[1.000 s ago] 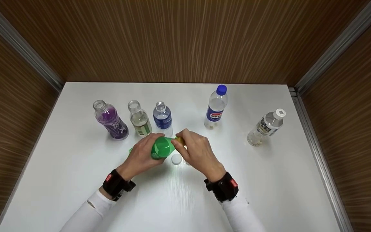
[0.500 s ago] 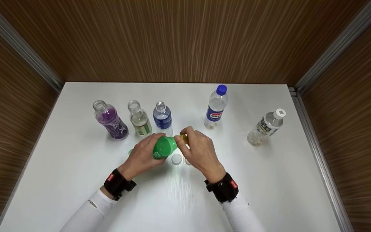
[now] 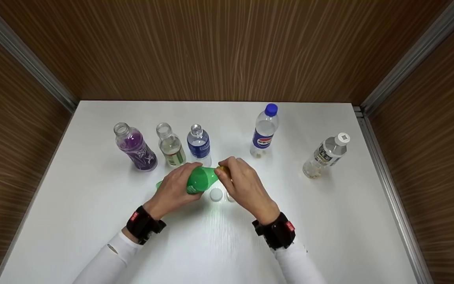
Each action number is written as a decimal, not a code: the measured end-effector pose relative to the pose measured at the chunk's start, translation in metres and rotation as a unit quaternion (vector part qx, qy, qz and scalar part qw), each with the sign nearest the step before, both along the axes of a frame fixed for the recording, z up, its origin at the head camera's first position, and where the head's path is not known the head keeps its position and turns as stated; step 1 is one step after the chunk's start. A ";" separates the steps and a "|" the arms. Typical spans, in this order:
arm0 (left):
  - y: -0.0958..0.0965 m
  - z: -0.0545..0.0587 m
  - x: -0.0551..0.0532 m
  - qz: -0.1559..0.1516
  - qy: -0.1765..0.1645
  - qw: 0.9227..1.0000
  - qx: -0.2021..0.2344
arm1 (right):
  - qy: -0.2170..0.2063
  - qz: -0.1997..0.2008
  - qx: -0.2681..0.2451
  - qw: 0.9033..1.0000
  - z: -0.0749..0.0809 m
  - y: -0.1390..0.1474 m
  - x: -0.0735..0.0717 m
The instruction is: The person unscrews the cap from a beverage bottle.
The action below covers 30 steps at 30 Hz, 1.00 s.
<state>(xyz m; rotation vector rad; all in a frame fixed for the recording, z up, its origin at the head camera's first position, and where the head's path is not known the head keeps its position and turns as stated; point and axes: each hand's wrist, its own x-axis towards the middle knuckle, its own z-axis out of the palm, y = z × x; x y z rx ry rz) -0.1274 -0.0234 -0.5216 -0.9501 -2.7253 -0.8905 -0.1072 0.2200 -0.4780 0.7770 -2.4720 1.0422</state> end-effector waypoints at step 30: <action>0.003 -0.001 0.002 0.014 0.079 0.996 -0.045 | -0.040 -0.118 0.018 0.992 0.002 -0.007 0.002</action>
